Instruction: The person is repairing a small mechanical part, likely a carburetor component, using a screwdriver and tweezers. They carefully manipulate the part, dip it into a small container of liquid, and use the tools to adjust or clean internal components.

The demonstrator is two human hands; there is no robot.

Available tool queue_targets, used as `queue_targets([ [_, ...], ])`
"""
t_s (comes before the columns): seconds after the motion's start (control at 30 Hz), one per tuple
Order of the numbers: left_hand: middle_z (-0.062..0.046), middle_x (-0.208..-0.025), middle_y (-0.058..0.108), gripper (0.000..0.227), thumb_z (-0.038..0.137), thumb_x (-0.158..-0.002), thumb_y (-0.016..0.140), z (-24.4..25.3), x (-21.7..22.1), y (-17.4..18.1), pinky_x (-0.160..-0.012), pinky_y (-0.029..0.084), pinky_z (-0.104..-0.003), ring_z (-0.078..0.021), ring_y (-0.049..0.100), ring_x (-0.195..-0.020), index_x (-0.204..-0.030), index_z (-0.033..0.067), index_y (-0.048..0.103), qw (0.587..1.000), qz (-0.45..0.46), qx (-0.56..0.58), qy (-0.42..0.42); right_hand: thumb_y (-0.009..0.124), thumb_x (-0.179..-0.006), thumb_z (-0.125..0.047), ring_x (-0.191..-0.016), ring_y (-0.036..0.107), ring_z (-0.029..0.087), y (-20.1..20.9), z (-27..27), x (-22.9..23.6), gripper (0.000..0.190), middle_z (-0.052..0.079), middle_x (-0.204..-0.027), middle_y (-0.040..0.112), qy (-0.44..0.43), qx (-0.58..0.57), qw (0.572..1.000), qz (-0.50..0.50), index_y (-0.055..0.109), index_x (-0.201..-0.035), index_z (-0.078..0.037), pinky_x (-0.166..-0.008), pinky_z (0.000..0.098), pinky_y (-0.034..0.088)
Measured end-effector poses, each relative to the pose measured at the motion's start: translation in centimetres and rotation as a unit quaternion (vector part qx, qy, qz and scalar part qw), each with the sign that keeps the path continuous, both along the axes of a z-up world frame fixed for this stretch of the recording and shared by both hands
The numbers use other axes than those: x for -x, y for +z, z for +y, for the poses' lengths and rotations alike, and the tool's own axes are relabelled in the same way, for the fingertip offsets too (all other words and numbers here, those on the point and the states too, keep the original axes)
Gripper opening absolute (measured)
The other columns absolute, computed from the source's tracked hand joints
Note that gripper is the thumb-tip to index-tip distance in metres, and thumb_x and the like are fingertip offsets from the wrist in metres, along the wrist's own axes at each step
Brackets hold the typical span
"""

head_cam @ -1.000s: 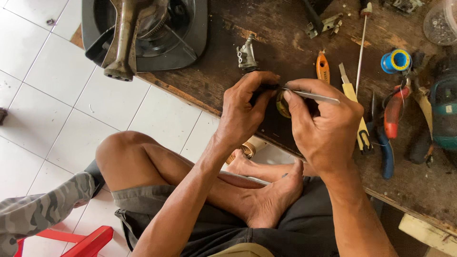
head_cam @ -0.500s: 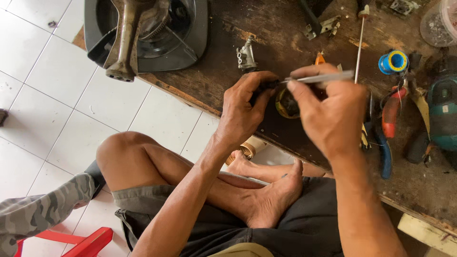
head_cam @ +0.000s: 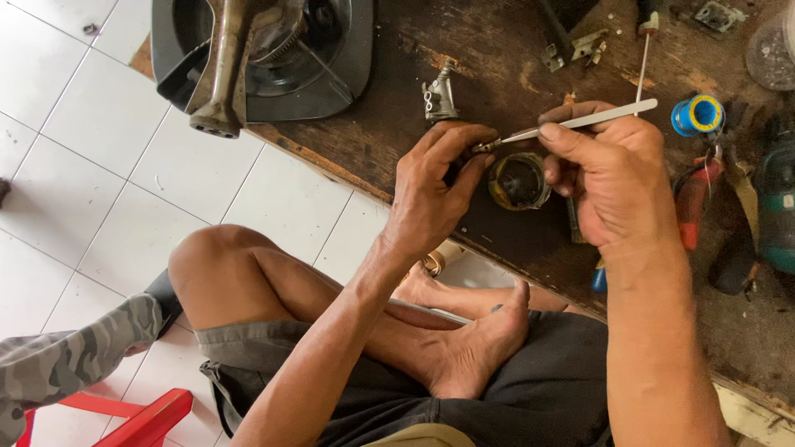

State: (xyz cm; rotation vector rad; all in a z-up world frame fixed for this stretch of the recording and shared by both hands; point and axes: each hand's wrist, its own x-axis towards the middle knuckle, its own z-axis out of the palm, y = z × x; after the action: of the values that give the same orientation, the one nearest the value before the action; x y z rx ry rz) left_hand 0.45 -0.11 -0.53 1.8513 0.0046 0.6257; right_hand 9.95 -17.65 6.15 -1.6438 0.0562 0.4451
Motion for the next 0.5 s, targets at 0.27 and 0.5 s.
queue_targets([
  [0.27,-0.005,-0.122,0.078,0.019,0.018,-0.109,0.076,0.0,0.2,0.2,-0.099,0.06,-0.035,-0.0209,0.078,-0.112,-0.128,0.0137,0.076,1.0,0.018,-0.001,0.023,0.084,-0.095,-0.017,-0.053,0.057,0.01,0.4,0.4,0.2,0.018,0.001,-0.076,0.064,0.001,0.008,1.0,-0.009,0.073,-0.108,-0.013,-0.046,0.0228,0.034],
  [0.5,-0.005,-0.122,0.079,0.019,0.017,-0.108,0.076,0.0,0.3,0.3,-0.103,0.061,-0.038,-0.0231,0.078,-0.114,-0.127,0.0121,0.076,1.0,0.011,-0.003,0.019,0.085,-0.097,-0.013,-0.054,0.058,0.012,0.9,0.5,0.5,0.018,0.002,-0.074,0.063,0.017,0.005,1.0,-0.016,0.072,-0.11,-0.01,-0.047,0.022,0.038],
])
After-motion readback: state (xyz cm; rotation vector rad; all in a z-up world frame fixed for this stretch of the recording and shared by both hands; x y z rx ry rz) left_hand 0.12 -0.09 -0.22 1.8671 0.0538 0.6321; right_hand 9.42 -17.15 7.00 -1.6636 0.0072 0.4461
